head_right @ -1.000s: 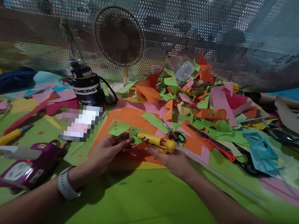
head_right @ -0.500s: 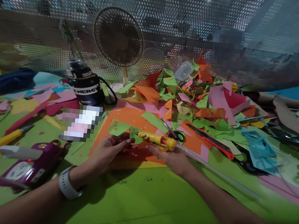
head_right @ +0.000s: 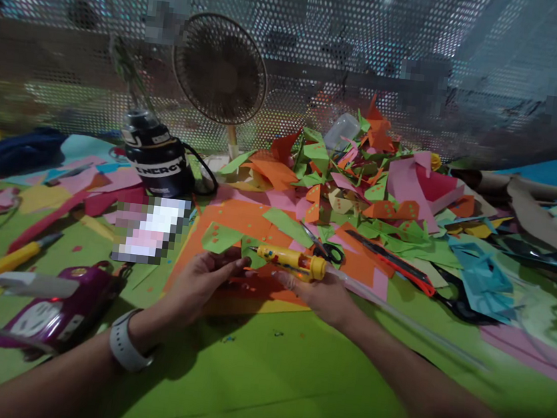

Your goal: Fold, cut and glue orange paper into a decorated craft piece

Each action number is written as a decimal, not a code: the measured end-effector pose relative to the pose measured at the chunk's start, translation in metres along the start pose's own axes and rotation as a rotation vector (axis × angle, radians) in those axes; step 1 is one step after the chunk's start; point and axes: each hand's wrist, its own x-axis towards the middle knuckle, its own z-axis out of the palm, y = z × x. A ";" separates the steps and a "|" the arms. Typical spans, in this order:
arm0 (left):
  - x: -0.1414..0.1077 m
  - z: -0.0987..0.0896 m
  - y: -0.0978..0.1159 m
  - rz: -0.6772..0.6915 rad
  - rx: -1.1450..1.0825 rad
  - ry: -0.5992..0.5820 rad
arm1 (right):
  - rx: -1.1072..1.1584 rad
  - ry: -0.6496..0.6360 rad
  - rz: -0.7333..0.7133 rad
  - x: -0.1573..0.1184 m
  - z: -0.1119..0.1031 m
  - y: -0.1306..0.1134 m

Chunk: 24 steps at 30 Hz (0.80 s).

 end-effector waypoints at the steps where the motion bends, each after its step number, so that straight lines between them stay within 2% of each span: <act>1: 0.000 0.000 0.000 0.002 -0.001 0.003 | -0.002 0.002 0.001 0.000 0.000 0.000; 14: 0.001 -0.002 -0.004 0.008 0.055 0.028 | -0.068 0.021 -0.008 0.000 -0.001 0.005; 24: 0.001 -0.002 -0.003 0.023 0.099 0.031 | -0.052 0.017 0.049 -0.001 -0.001 0.003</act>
